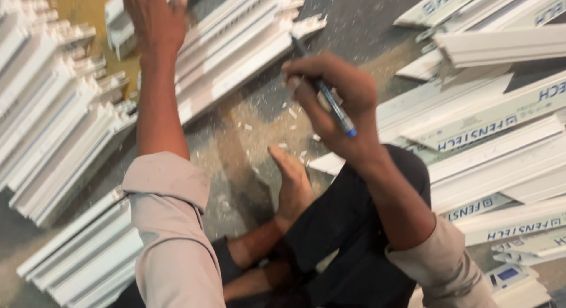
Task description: The person sits cross-legged on the floor and repeatedly picks up white plastic profiles from a stack. Using a blue marker, they write on the surface of each profile and then place it back on the stack. The process is repeated for multiple profiles.
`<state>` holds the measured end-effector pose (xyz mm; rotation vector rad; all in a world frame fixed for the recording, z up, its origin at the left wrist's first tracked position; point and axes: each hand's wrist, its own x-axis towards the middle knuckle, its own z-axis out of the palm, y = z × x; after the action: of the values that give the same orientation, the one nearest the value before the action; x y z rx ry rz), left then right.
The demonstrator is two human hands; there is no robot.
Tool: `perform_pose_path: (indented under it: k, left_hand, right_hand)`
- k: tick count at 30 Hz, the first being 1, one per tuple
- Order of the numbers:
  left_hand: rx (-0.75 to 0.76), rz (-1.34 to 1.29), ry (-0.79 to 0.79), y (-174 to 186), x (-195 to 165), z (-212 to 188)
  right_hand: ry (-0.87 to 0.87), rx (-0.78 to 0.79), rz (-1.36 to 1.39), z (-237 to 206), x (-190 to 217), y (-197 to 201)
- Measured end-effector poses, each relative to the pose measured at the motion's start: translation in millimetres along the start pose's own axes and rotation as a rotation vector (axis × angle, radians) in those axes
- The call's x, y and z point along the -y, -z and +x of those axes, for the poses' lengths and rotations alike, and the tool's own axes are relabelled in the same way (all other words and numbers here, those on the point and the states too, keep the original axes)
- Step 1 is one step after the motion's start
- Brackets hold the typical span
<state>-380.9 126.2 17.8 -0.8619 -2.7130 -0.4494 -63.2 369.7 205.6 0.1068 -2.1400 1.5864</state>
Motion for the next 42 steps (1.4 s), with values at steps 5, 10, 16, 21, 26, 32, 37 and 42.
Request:
perform_pose_path:
  k: [5, 10, 16, 21, 26, 32, 37, 42]
  left_hand:
    - [0.129, 0.146, 0.073, 15.5, -6.1, 10.2]
    - [0.223, 0.062, 0.213, 29.8, -30.4, 14.9]
    - [0.078, 0.100, 0.120, 64.9, -57.4, 21.6]
    - [-0.161, -0.259, 0.297, 161.5, -110.3, 3.3]
    - [-0.536, -1.073, 0.312, 232.5, -204.2, -94.0]
    - [-0.648, -1.724, 0.924, 241.6, -227.8, -208.0]
    - [-0.741, -1.900, 1.188, 232.3, -164.0, -282.5]
    - [-0.985, -1.881, 1.296, 208.7, -100.8, -370.8]
  right_hand:
    - [-0.089, -0.023, 0.029, 10.5, -1.2, -4.7]
    - [-0.073, -0.010, 0.106, 13.0, -0.6, -7.2]
    - [-0.087, -0.088, 0.076, 6.2, -9.0, -7.2]
    - [-0.211, -0.158, 0.023, 9.7, -2.8, -15.4]
    - [-0.055, 0.123, 0.034, -13.1, 29.5, -17.3]
    - [0.158, 0.405, -0.441, -86.4, 67.4, -34.8]
    - [0.121, 0.676, -0.362, -118.8, 91.5, -47.9]
    - [0.040, 0.903, -0.292, -143.7, 109.4, -40.1]
